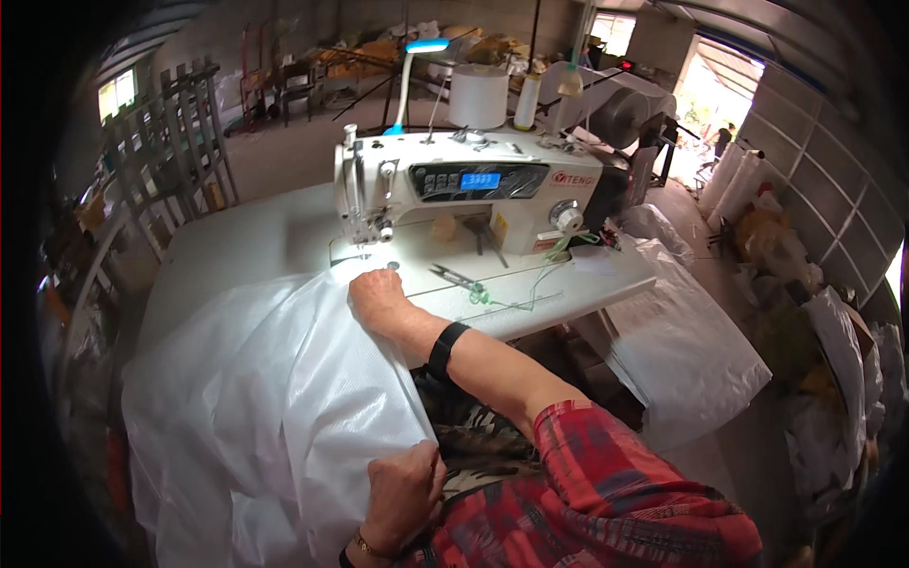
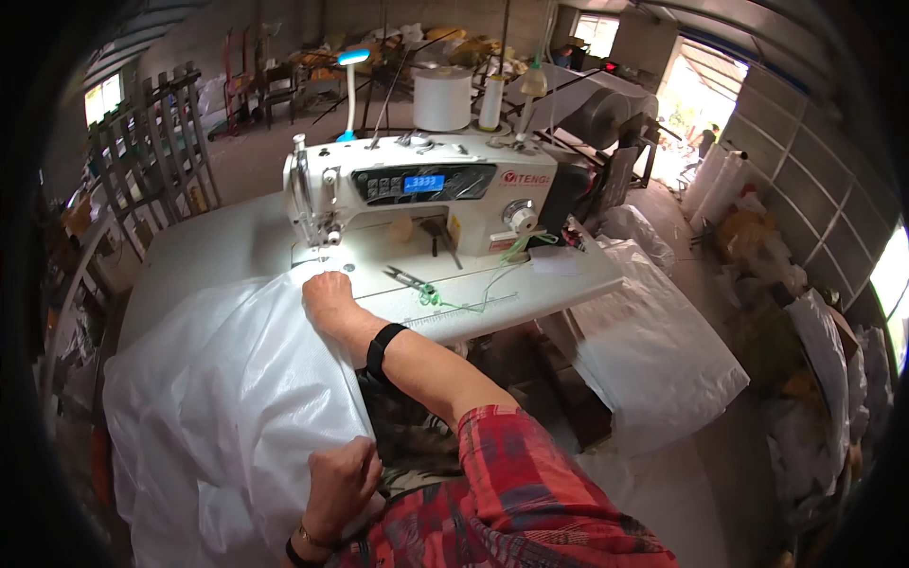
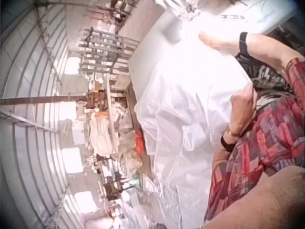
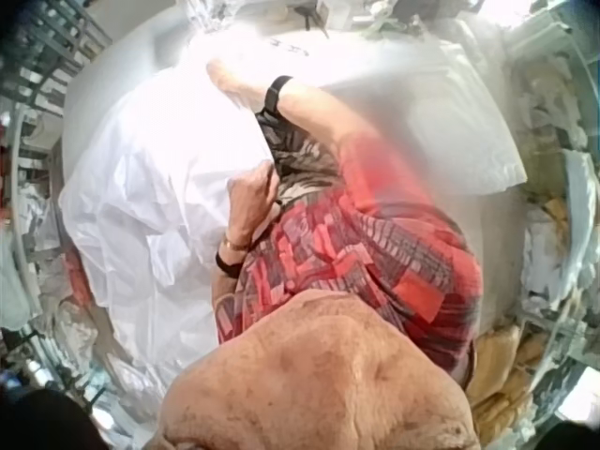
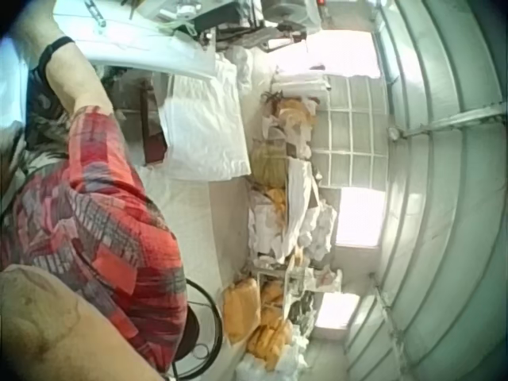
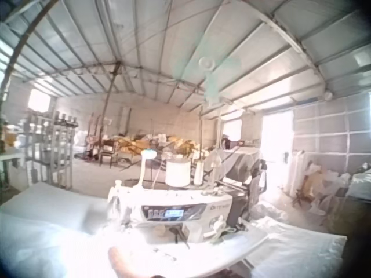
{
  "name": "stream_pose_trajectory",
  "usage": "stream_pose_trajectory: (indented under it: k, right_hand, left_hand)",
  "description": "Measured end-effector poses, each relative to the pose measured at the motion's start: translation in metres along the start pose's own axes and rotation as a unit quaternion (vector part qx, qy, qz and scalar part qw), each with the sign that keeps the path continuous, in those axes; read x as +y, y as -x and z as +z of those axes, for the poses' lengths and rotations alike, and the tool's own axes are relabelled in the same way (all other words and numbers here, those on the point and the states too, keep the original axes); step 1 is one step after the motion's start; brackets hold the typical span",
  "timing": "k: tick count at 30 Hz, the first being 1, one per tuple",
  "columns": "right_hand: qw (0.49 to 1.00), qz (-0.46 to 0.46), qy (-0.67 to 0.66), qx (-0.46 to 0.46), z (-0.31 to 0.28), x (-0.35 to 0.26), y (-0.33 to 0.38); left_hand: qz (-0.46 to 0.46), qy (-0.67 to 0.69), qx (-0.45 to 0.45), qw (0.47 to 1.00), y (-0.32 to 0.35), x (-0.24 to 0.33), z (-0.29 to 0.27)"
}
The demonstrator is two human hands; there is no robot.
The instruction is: Sewing large white plastic/woven sheets using an industrial sewing machine.
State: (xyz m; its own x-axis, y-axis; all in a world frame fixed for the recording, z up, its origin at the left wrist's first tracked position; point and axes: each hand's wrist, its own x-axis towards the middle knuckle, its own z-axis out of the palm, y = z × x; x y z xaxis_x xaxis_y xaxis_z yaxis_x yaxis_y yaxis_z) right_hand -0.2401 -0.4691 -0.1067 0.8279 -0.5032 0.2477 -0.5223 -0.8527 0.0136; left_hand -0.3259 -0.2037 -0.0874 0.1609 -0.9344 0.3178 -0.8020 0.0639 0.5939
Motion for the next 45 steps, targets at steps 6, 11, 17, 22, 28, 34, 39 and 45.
stream_pose_trajectory:
  k: [6,11,17,22,28,34,39,45]
  right_hand:
    - [0.983,0.043,0.099,0.152,0.031,0.030,-0.016]
    - [0.995,0.081,-0.016,0.054,0.001,0.024,-0.006]
    - [0.995,0.083,-0.060,0.008,-0.016,0.008,0.030]
    - [0.999,0.042,-0.027,0.004,-0.020,0.004,0.031]
    - [0.999,0.009,0.023,0.023,-0.014,0.008,0.011]
    - [0.998,0.042,-0.003,0.050,-0.009,0.012,-0.002]
    - [0.996,0.042,-0.055,0.059,-0.013,0.009,0.030]
    - [0.999,-0.008,0.018,0.026,-0.017,0.008,0.018]
  left_hand:
    - [0.014,0.010,0.056,0.998,-0.018,-0.016,0.012]
    - [-0.027,0.033,0.065,0.997,-0.014,-0.016,0.018]
    - [-0.017,0.041,0.045,0.998,-0.012,-0.021,0.020]
    - [0.012,0.032,0.048,0.998,-0.012,-0.025,0.023]
    - [-0.010,-0.007,0.084,0.996,-0.026,-0.042,0.027]
    - [-0.022,-0.038,0.126,0.991,-0.043,-0.053,0.032]
    - [-0.017,-0.029,0.134,0.990,-0.043,-0.051,0.038]
    - [-0.019,-0.057,0.125,0.990,-0.057,-0.058,0.040]
